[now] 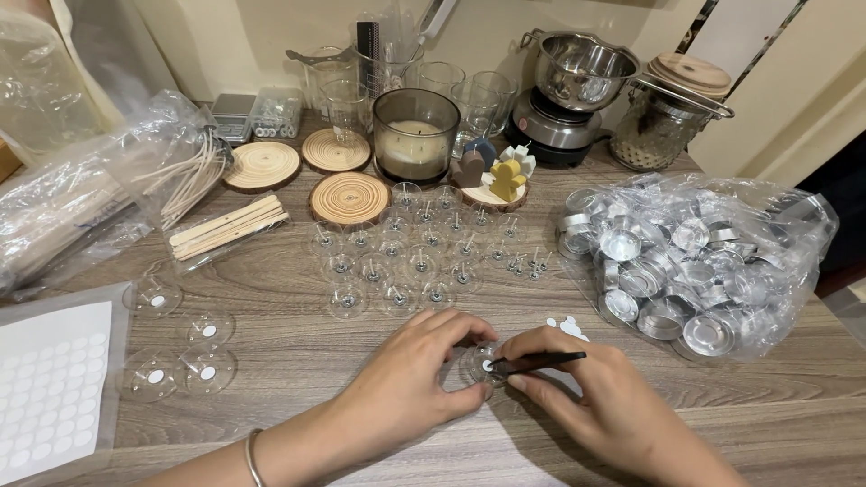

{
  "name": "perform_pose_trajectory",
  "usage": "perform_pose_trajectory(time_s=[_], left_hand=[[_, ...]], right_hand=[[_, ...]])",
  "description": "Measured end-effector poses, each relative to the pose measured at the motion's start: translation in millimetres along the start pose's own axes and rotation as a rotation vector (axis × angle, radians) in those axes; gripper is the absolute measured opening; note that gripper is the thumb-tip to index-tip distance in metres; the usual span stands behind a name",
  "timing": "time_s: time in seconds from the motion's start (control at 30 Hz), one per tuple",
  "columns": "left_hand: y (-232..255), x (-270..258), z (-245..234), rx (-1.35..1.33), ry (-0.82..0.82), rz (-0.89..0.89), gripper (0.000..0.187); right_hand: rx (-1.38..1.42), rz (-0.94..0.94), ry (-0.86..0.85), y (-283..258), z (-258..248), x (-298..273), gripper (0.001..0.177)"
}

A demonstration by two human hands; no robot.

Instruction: Applying adhesive stickers to wick tabs and placing them into glass containers for candle making.

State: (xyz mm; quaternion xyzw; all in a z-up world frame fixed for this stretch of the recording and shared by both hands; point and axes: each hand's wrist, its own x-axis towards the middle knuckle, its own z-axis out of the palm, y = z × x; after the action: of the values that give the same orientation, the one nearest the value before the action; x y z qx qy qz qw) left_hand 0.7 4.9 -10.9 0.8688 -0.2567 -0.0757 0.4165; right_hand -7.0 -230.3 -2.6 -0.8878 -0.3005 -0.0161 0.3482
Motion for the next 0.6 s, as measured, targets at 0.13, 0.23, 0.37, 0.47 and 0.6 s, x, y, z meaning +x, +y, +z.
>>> perform_pose_trajectory(time_s=[0.13, 0.23, 0.37, 0.47, 0.6], left_hand=[[-6.4, -0.5, 2.8, 0.006, 0.033, 0.055, 0.047], [-3.7, -1.0, 0.7, 0.007, 0.044, 0.084, 0.046], [0.6, -1.1, -3.7, -0.021, -0.012, 0.011, 0.046], [-4.2, 0.3, -2.1, -0.036, -0.009, 0.016, 0.047], [-7.0, 1.6, -1.3, -0.033, 0.025, 0.049, 0.047]], right_hand=[[-0.008, -0.008, 0.009, -0.7, 0.5, 0.6, 0.025], [-0.010, -0.016, 0.013, -1.6, 0.5, 1.3, 0.025], [-0.036, 0.023, 0.002, -2.4, 1.4, 2.0, 0.024], [-0.042, 0.053, -0.003, -2.6, 2.0, 3.0, 0.025], [-0.043, 0.078, -0.001, -1.3, 3.4, 4.1, 0.025]])
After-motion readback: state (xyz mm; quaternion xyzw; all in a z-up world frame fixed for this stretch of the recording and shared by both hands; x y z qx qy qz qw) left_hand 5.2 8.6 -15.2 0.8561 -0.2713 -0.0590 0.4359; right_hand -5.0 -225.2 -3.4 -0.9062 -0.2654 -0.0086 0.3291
